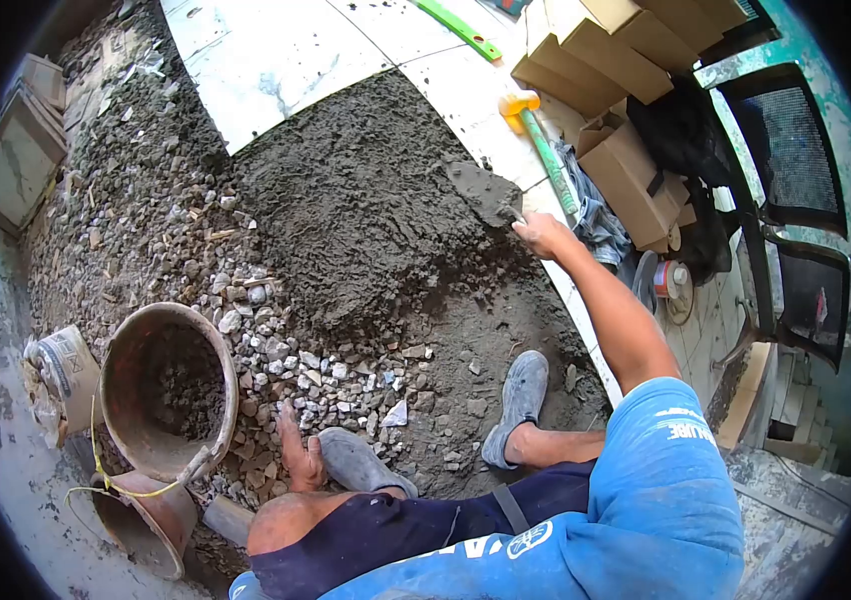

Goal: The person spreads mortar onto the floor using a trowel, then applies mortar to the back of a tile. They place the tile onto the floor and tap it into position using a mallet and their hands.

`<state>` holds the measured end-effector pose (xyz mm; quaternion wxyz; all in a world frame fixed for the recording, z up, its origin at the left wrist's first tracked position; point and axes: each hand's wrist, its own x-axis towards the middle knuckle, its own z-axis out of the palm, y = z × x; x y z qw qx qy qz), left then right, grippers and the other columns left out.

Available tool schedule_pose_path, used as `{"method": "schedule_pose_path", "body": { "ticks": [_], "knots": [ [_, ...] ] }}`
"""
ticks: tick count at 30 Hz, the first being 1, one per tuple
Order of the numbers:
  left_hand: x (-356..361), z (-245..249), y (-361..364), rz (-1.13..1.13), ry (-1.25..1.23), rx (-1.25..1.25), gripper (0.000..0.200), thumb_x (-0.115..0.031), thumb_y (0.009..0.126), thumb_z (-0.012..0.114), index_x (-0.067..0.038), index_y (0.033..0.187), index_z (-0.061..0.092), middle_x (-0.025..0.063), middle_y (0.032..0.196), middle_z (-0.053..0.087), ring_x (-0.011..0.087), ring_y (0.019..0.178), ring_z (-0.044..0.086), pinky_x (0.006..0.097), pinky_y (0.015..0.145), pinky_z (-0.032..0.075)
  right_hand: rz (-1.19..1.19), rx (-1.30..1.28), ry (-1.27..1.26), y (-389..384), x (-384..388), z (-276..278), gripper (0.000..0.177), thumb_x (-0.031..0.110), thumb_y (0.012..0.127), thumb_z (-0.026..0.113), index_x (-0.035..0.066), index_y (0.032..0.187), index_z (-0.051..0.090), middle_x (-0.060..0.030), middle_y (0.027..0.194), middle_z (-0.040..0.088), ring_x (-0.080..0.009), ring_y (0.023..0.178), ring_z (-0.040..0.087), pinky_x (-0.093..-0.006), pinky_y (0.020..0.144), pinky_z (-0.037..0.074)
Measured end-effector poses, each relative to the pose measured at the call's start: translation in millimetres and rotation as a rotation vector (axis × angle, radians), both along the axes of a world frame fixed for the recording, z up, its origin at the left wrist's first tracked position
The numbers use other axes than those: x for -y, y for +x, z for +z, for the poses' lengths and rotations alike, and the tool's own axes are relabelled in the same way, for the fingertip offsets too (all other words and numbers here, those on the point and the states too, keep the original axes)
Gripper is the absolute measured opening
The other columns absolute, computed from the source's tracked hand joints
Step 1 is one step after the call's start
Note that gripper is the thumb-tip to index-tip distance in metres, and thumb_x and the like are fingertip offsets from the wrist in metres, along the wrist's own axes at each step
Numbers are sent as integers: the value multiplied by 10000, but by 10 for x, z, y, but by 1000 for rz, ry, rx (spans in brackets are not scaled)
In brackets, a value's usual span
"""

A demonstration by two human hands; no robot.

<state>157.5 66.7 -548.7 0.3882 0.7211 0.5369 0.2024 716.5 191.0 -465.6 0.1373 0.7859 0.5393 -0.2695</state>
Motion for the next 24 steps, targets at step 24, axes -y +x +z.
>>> {"method": "schedule_pose_path", "body": {
  "ticks": [24],
  "knots": [
    [268, -177, 364, -119, 173, -370, 741, -386, 715, 683, 30, 1296, 487, 227, 1397, 428, 381, 1323, 365, 534, 1103, 225, 464, -97, -13, -1419, -1061, 13, 391, 399, 939, 450, 61, 1095, 569, -213, 1004, 662, -388, 960, 640, -493, 837, 508]
  ]
}}
